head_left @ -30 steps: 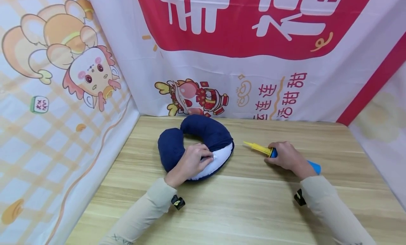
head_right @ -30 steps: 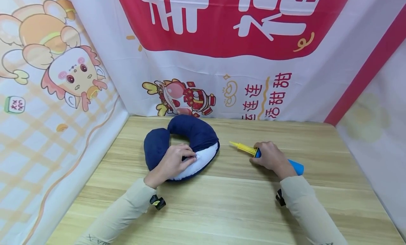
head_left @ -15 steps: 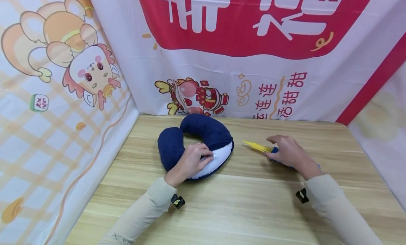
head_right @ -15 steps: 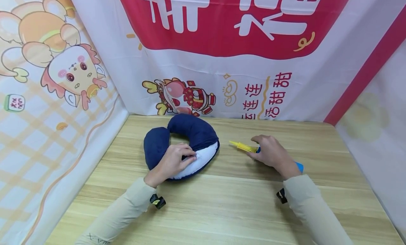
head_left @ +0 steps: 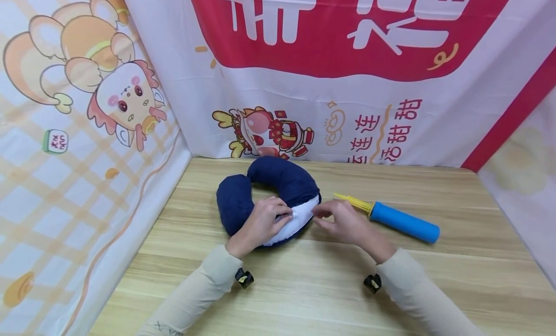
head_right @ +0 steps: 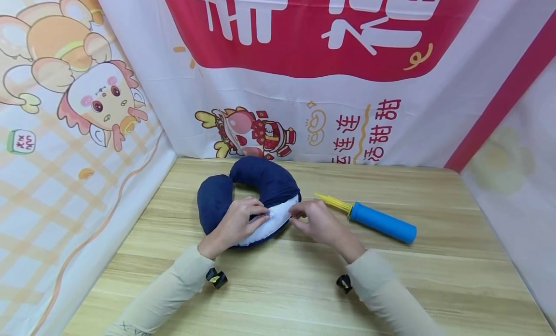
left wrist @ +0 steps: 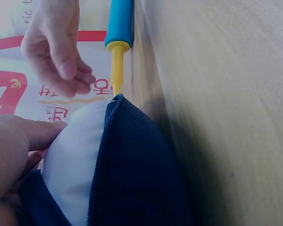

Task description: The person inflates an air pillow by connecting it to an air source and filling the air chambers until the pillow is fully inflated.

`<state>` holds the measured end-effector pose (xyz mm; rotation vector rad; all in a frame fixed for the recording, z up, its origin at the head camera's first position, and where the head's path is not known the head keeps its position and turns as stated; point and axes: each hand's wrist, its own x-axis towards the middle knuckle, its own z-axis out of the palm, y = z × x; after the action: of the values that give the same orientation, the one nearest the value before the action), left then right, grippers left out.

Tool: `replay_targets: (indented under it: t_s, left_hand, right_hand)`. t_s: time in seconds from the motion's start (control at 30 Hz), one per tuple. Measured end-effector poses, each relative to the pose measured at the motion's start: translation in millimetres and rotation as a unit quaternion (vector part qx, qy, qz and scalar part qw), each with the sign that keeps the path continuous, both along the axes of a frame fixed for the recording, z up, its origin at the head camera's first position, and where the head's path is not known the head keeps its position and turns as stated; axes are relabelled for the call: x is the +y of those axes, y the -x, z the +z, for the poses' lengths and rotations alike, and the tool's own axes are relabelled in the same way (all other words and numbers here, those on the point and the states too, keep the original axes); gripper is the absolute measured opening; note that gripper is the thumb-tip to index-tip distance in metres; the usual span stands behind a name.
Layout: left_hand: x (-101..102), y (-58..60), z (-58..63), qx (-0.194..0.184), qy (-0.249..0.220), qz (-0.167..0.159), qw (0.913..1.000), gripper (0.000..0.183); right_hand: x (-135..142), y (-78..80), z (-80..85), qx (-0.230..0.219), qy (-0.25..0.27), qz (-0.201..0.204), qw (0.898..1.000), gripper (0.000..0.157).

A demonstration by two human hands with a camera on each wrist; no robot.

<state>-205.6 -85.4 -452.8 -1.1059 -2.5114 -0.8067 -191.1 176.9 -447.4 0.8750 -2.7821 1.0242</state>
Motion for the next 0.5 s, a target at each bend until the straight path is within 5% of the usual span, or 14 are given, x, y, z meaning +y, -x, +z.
replay_targets:
  t_s: [0.27,0.5]
  left_hand:
    - [0.3,-1.1,-1.9,0.019,-0.004,-0.007,0.9998,0.008]
    - [0.7,-1.4,-4.0,0.033,0.001,-0.003,0.9995,0.008]
  right_hand:
    - [-28.3,1.3,-4.0,-0.028,0.077,0.019,0.996,0.011]
    - [-31.1,3.6,0.9,-0.06,0.072,0.024,0.995,0.012]
